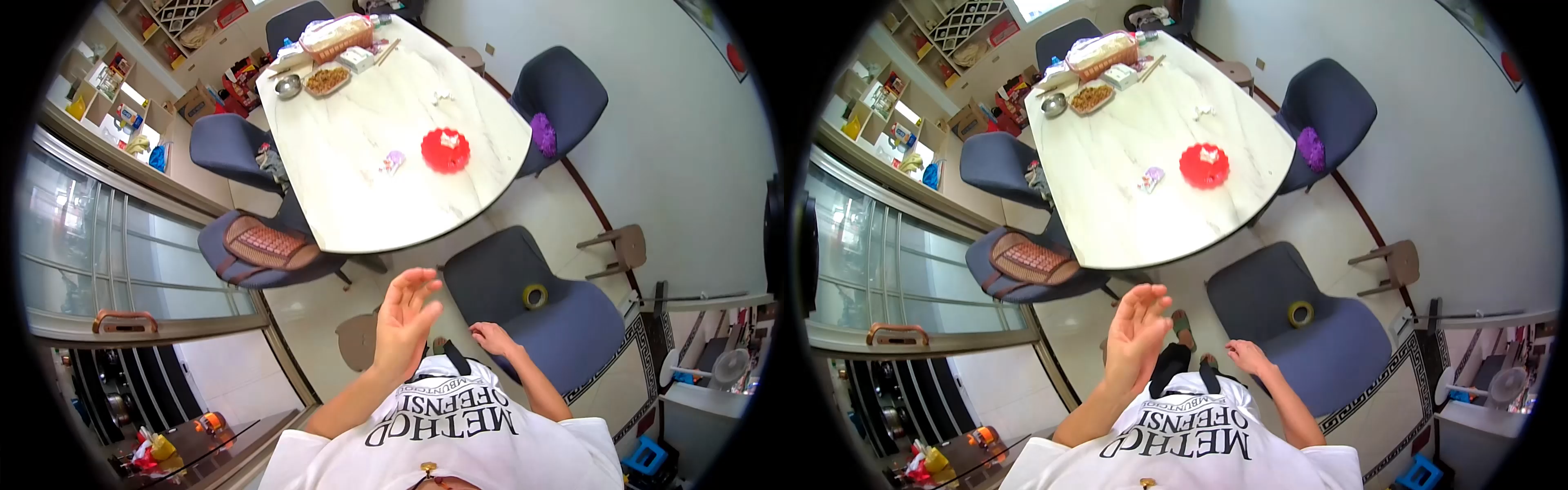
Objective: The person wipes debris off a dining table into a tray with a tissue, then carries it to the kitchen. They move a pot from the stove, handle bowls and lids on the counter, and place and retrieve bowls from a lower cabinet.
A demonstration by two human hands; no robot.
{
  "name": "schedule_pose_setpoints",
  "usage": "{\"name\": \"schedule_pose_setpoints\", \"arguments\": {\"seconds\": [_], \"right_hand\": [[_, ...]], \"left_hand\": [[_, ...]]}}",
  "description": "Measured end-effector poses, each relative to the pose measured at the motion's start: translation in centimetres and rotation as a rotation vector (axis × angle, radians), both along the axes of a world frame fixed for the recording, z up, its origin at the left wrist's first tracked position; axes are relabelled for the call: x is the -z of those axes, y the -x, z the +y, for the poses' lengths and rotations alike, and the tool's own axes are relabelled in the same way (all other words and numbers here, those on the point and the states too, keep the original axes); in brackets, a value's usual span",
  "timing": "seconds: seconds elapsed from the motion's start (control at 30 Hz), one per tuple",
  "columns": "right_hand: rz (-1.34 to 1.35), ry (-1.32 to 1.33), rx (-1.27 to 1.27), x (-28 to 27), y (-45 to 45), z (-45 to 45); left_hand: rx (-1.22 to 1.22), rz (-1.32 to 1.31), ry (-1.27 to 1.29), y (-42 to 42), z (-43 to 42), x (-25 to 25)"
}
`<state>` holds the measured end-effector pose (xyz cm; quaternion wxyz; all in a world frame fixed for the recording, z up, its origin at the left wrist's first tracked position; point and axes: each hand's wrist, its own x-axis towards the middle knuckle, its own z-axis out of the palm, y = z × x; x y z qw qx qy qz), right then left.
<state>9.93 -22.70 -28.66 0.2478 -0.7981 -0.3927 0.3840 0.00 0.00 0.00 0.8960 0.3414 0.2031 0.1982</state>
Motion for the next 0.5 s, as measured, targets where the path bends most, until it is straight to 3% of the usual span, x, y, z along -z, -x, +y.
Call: {"name": "schedule_pose_setpoints", "arguments": {"seconds": [0.07,0.17,0.2,0.37,0.5], "right_hand": [[0.012,-0.042,0.026,0.2,-0.8,0.6],[0.015,-0.029,0.004,-3.4,-4.7,5.6],[-0.067,-0.146,0.001,-2.7,-7.6,9.7],[0.062,-0.321,0.203,-5.6,-14.8,17.9],[-0.008,-0.294,0.317,-6.0,-24.0,24.9]], "left_hand": [[0.03,0.01,-0.099,0.4,-0.1,1.2],[0.042,0.081,0.005,-1.8,5.2,1.7],[0.035,0.081,-0.043,-3.3,7.7,2.1],[0.034,0.196,-0.062,-5.3,12.3,4.8],[-0.012,0.247,-0.094,-7.3,15.5,6.0]]}}
